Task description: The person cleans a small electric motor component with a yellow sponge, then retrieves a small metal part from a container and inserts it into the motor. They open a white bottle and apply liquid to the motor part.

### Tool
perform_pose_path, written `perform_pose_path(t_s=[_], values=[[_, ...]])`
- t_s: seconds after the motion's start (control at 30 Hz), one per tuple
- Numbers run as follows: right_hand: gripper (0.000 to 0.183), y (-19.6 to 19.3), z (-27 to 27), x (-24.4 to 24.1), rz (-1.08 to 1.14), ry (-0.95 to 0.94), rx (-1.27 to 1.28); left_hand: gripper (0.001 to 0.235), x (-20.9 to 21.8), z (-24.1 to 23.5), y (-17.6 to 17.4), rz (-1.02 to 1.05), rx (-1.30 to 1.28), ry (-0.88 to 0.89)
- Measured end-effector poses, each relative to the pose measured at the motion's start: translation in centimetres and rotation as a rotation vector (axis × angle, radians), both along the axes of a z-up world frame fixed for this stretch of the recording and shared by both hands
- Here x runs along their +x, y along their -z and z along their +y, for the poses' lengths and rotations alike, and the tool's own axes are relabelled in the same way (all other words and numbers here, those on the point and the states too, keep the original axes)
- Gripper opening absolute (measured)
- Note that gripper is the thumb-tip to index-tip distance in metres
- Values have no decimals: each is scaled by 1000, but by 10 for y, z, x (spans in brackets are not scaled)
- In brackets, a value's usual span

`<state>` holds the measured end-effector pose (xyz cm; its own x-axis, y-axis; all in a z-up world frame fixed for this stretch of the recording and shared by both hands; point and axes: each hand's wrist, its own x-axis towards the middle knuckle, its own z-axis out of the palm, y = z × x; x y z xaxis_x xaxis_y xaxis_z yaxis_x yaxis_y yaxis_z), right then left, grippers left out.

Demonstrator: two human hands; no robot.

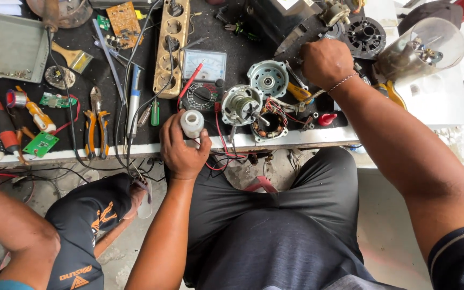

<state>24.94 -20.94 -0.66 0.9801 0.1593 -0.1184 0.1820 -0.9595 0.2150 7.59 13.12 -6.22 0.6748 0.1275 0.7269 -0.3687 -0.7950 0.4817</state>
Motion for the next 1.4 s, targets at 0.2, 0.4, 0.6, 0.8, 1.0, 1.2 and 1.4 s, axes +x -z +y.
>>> perform_pose_path(t_s=[0.2,0.4,0.6,0.8,1.0,1.2,1.4], values=[[27,-13,9,0,6,9,65,52,2,-1,-2,1,2,5],[27,-20,5,6,-3,96,213,51,0,0,-1,-7,8,-3],[29,-2,3,8,59,83,-82,52,1,-1,-1,-16,14,-5],[22,-4,5,6,15,68,99,52,2,0,1,-11,15,-13],[24,-13,15,-2,-30,59,249,53,1,-1,1,4,11,-8],[19,-28,14,-3,32,215,495,52,2,-1,0,-14,14,-8],[22,-24,-3,7,-2,135,605,52,1,-2,1,-19,12,-20]])
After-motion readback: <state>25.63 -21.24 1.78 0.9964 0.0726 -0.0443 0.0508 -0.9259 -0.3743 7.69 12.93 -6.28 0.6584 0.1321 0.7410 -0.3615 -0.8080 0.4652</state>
